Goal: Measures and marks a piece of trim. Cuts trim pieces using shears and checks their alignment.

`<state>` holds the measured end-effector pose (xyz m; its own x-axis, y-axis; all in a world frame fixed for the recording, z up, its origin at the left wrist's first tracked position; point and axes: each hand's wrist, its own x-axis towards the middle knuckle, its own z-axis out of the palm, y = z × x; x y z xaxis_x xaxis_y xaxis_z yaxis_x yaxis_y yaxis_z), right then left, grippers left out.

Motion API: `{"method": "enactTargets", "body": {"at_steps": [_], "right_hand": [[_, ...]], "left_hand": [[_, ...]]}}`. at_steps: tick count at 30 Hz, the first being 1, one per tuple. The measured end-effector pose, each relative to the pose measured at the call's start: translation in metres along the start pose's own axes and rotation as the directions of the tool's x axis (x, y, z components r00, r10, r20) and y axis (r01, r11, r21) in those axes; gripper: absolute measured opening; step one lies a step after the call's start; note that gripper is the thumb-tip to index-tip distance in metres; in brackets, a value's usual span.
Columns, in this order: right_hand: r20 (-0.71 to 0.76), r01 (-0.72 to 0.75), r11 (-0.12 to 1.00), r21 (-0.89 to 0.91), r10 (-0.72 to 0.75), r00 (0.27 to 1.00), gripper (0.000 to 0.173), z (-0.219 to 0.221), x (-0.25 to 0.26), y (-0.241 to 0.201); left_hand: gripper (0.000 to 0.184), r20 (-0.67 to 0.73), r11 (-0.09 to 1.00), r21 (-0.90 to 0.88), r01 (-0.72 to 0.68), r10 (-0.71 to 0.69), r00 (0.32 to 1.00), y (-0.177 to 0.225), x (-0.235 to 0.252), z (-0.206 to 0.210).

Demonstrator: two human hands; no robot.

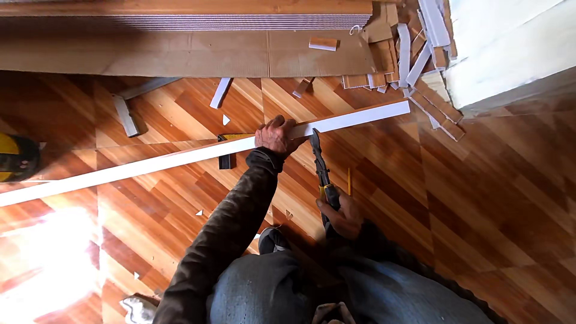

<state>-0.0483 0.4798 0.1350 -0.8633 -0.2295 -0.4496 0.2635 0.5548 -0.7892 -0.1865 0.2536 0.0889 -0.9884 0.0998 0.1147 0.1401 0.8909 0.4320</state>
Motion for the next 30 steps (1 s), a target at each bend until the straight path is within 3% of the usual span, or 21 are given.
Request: {"method": "enactTargets", "body": {"at_steps": [30], "right_hand": [[0.004, 0.01, 1.0, 0.003, -0.01, 1.0, 0.035, 0.0017, 0.0021, -0.0015]], "left_hand": [[0.048, -0.014, 1.0, 0.001, 0.004, -0.004, 1.0, 0.0035, -0.002, -0.002]]}}
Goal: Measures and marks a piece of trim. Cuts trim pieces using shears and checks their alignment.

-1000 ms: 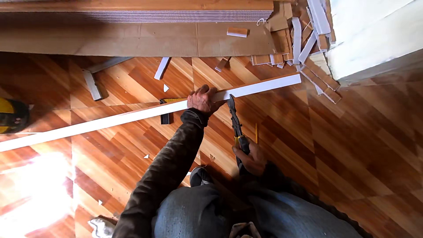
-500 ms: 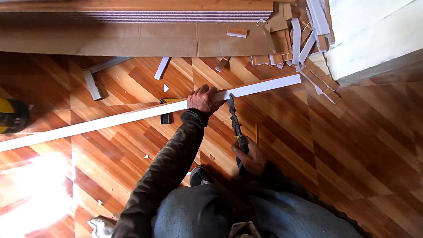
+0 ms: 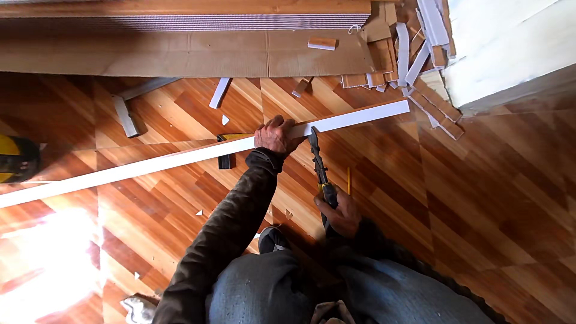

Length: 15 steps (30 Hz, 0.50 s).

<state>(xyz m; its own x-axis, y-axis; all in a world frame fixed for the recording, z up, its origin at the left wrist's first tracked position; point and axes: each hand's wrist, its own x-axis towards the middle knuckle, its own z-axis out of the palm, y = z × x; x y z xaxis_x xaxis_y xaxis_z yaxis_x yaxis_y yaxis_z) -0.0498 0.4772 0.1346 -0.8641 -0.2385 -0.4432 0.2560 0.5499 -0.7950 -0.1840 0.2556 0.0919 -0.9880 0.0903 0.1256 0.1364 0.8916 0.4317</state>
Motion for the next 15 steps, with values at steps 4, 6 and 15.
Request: {"method": "enactTargets", "body": {"at_steps": [4, 6, 15], "right_hand": [[-0.012, -0.004, 1.0, 0.003, 0.004, 1.0, 0.035, 0.0026, 0.0002, -0.001], [-0.021, -0.015, 1.0, -0.006, 0.015, 1.0, 0.037, 0.0048, 0.0, -0.0017], [-0.068, -0.022, 0.997, -0.076, 0.017, 0.998, 0.043, 0.0077, -0.0004, 0.0004]], "left_hand": [[0.048, -0.005, 1.0, 0.001, -0.001, 0.001, 1.0, -0.0005, -0.0001, 0.0006], [0.048, -0.003, 1.0, -0.002, -0.001, 0.001, 1.0, -0.0006, -0.0002, 0.001], [0.049, -0.003, 1.0, 0.002, -0.004, 0.004, 1.0, -0.0021, -0.0005, 0.0012]]}}
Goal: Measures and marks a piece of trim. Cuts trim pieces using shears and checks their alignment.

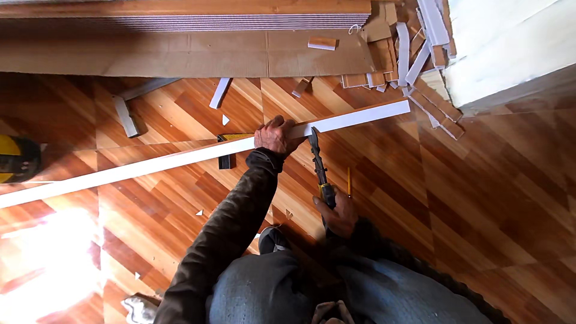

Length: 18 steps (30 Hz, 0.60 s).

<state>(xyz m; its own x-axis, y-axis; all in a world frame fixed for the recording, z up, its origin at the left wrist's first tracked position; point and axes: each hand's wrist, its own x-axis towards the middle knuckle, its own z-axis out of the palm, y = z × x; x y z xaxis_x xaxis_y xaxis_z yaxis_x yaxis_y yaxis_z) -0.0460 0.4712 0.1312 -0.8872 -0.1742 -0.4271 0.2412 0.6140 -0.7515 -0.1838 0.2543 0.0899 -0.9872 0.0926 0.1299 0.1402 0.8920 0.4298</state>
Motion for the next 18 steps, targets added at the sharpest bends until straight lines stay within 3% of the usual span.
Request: {"method": "enactTargets", "body": {"at_steps": [9, 14, 18], "right_hand": [[0.025, -0.039, 0.998, -0.055, 0.04, 0.999, 0.044, -0.0019, -0.0015, -0.0072], [-0.026, 0.02, 1.0, 0.02, -0.02, 0.999, 0.04, 0.0021, 0.0, -0.0006], [-0.007, -0.021, 1.0, 0.008, 0.021, 1.0, 0.041, 0.0014, -0.0004, -0.0028]], "left_hand": [[0.049, -0.014, 1.0, 0.002, -0.01, 0.01, 1.0, -0.0017, -0.0005, 0.0055], [0.046, -0.02, 0.999, -0.031, -0.023, 0.022, 1.0, -0.0004, -0.0051, 0.0057], [0.047, -0.036, 0.999, -0.021, -0.035, 0.035, 0.999, -0.0014, -0.0071, 0.01]]}}
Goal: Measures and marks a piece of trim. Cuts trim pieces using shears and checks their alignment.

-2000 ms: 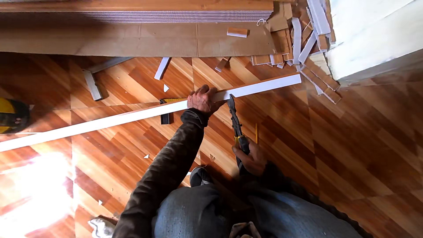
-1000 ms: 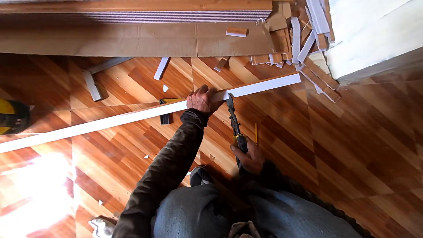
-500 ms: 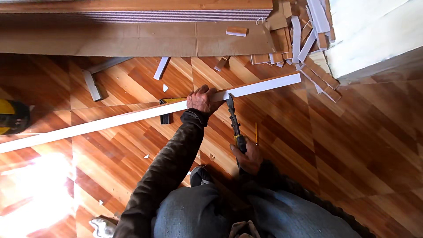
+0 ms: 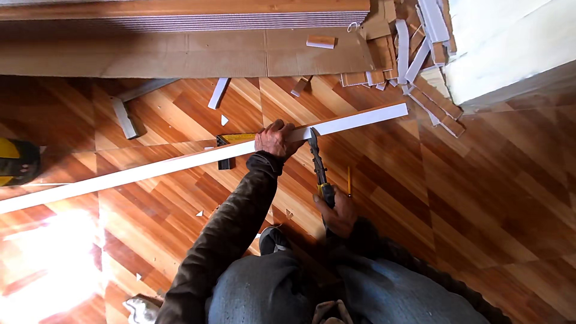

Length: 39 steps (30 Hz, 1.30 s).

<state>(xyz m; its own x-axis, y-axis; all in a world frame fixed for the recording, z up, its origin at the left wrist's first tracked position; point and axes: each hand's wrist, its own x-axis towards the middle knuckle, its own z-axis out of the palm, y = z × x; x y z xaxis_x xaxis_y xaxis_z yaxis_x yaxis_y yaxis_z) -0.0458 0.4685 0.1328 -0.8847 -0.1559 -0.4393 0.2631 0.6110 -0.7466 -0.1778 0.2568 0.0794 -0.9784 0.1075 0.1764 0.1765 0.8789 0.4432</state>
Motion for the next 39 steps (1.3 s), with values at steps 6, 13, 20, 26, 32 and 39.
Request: {"method": "enactTargets", "body": {"at_steps": [6, 13, 20, 26, 32, 39], "right_hand": [[-0.028, 0.007, 0.999, -0.047, -0.009, 1.0, 0.043, 0.001, 0.0, 0.0], [-0.034, 0.02, 1.0, 0.003, -0.02, 0.999, 0.043, 0.001, 0.003, 0.003], [-0.04, -0.013, 0.999, -0.039, 0.011, 0.999, 0.043, 0.001, 0.002, 0.0], [-0.05, -0.005, 1.0, -0.013, 0.004, 0.999, 0.042, 0.002, 0.003, 0.001], [-0.075, -0.032, 0.998, -0.062, 0.027, 0.997, 0.042, 0.004, 0.004, -0.003], [-0.187, 0.003, 0.994, -0.107, -0.023, 0.982, 0.045, 0.01, 0.007, 0.002]], "left_hand": [[0.046, -0.01, 1.0, 0.002, -0.013, 0.013, 1.0, -0.001, 0.001, 0.0], [0.046, 0.021, 1.0, -0.018, 0.006, -0.005, 1.0, 0.001, -0.004, 0.003], [0.047, 0.013, 1.0, -0.017, -0.013, 0.014, 1.0, 0.0, -0.005, 0.006], [0.043, -0.007, 0.999, -0.013, -0.032, 0.032, 0.999, 0.0, -0.007, 0.009], [0.042, -0.024, 0.999, -0.015, -0.044, 0.043, 0.999, -0.001, -0.007, 0.012], [0.042, 0.04, 1.0, -0.027, 0.001, 0.0, 0.999, 0.001, -0.007, 0.011]]}}
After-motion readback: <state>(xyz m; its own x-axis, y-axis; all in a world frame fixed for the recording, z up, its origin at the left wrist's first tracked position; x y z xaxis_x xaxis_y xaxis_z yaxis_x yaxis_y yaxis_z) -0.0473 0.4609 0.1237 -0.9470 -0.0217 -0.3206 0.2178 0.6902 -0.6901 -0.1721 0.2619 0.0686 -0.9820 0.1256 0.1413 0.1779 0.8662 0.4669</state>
